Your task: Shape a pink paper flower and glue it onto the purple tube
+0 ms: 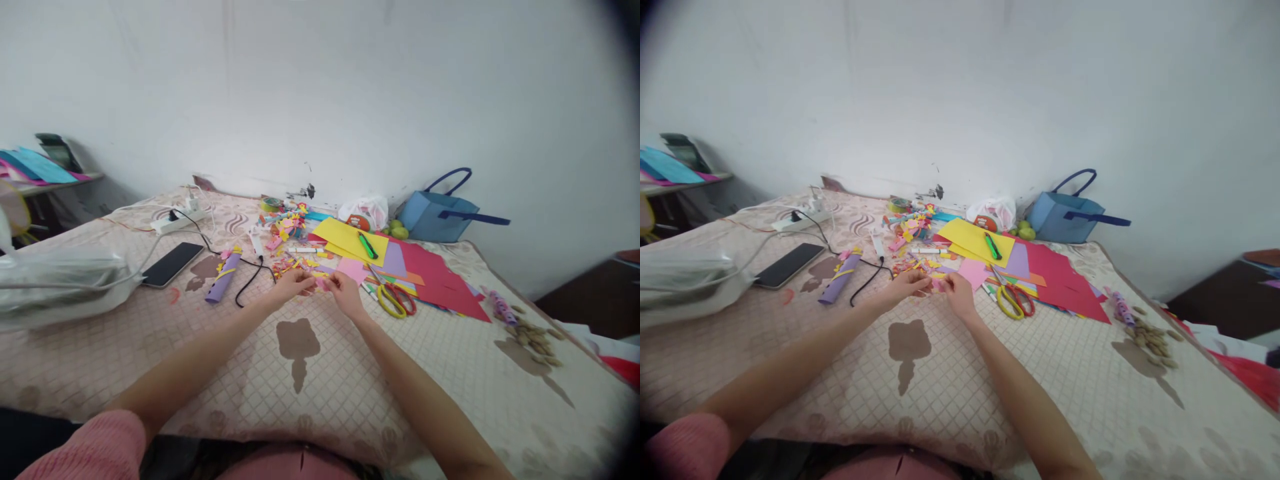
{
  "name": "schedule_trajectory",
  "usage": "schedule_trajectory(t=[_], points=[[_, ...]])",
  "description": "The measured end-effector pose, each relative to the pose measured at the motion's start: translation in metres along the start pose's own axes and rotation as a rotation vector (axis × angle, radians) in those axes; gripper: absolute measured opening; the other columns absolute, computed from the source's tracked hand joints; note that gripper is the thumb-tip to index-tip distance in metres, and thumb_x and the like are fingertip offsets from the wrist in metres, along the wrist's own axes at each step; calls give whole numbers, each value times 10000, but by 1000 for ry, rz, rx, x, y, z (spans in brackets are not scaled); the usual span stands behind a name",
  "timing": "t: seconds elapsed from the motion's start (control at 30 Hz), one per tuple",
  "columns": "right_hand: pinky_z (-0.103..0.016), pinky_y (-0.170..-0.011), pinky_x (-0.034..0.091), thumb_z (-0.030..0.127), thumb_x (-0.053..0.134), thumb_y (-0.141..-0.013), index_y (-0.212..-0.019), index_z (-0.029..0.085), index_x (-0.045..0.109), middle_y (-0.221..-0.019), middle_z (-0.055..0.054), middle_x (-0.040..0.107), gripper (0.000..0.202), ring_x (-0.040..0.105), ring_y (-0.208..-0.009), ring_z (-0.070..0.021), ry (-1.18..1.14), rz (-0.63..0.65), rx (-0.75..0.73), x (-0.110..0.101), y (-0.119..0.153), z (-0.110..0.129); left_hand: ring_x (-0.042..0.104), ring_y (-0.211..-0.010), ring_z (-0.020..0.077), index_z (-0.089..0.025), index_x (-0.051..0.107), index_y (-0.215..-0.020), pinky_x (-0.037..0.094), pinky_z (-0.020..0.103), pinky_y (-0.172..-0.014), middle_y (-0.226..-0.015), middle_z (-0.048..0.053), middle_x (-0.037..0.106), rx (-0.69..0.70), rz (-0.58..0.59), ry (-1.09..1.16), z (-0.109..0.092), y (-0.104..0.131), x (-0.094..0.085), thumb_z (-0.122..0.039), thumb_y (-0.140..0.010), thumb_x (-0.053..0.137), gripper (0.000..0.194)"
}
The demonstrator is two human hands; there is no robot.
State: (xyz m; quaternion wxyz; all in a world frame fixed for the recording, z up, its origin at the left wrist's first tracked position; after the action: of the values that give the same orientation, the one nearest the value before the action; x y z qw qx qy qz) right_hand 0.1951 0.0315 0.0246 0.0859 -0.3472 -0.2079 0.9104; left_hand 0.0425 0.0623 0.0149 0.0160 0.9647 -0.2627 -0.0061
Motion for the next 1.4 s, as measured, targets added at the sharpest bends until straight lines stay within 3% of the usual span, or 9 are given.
schedule_trajectory(t=[0.3, 0.5, 0.73, 0.83, 0.93, 1.03, 1.23, 1.4], points=[[-254, -571, 375, 337, 488, -787, -655, 180, 554, -622, -12, 569, 216, 495, -592, -146, -50, 55, -27, 17, -3, 9, 621, -603, 97, -112, 565, -740, 465, 203, -579, -712, 45, 650, -60, 28, 87, 15, -12, -7, -388, -626, 695, 326], [-285, -658, 458, 442, 411, -821, -912, 166, 614, -816, -54, 640, 355, 577, -715, -162, -290, 66, 96, 17, -3, -3, 589, -555, 71, -113, 562, -698, 473, 200, -578, -620, 17, 618, -110, -66, 190, 21, -16, -15, -355, -619, 710, 295], [-251, -521, 438, 514, 538, -718, -707, 166, 549, -577, -2, 563, 348, 511, -516, -123, -400, 83, 223, 26, 3, -20, 586, -581, 73, -124, 547, -700, 478, 207, -593, -649, 26, 619, -126, -42, 221, 21, -11, -15, -313, -668, 677, 231], [-235, -492, 406, 477, 548, -724, -675, 171, 526, -540, 16, 530, 310, 483, -484, -112, -432, 77, 216, 29, 4, -19, 584, -615, 81, -130, 569, -808, 476, 222, -607, -705, 27, 619, -45, -8, 110, 18, -11, -16, -339, -688, 649, 254], [-230, -500, 387, 437, 538, -741, -678, 171, 527, -551, 17, 525, 274, 478, -495, -111, -405, 84, 188, 29, 5, -16, 578, -669, 97, -143, 584, -897, 462, 229, -630, -743, 24, 621, 169, -17, -110, 7, -11, -19, -331, -685, 641, 289], [-236, -514, 389, 424, 531, -749, -693, 168, 540, -571, 10, 535, 262, 484, -512, -116, -375, 89, 170, 29, 5, -14, 567, -691, 105, -135, 609, -846, 445, 229, -650, -750, 29, 625, 339, 5, -314, -3, -12, -20, -319, -690, 624, 242], [-250, -560, 431, 415, 522, -762, -723, 167, 553, -640, -5, 572, 253, 524, -566, -125, -414, 86, 164, 30, 7, -11, 536, -622, 92, -114, 607, -800, 426, 216, -596, -719, 31, 612, 361, 17, -381, 1, -15, -23, -291, -690, 617, 209], [-275, -637, 475, 378, 582, -729, -884, 182, 540, -827, -32, 601, 253, 583, -701, -146, -530, 68, 147, 32, 7, -4, 551, -616, 98, -111, 590, -866, 430, 218, -580, -697, 26, 612, 348, 38, -345, 8, -16, -21, -283, -701, 605, 239]])
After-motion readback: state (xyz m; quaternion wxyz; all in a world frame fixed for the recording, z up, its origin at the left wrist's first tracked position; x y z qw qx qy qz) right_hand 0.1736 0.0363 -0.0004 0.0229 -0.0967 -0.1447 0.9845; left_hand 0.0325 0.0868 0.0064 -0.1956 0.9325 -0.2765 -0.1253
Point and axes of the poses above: each hand's wrist, its own y-axis away from the middle knuckle, its own x-axis out of the palm, z = x × y, the point moved 4 cm from there along -y, towards the middle knuckle
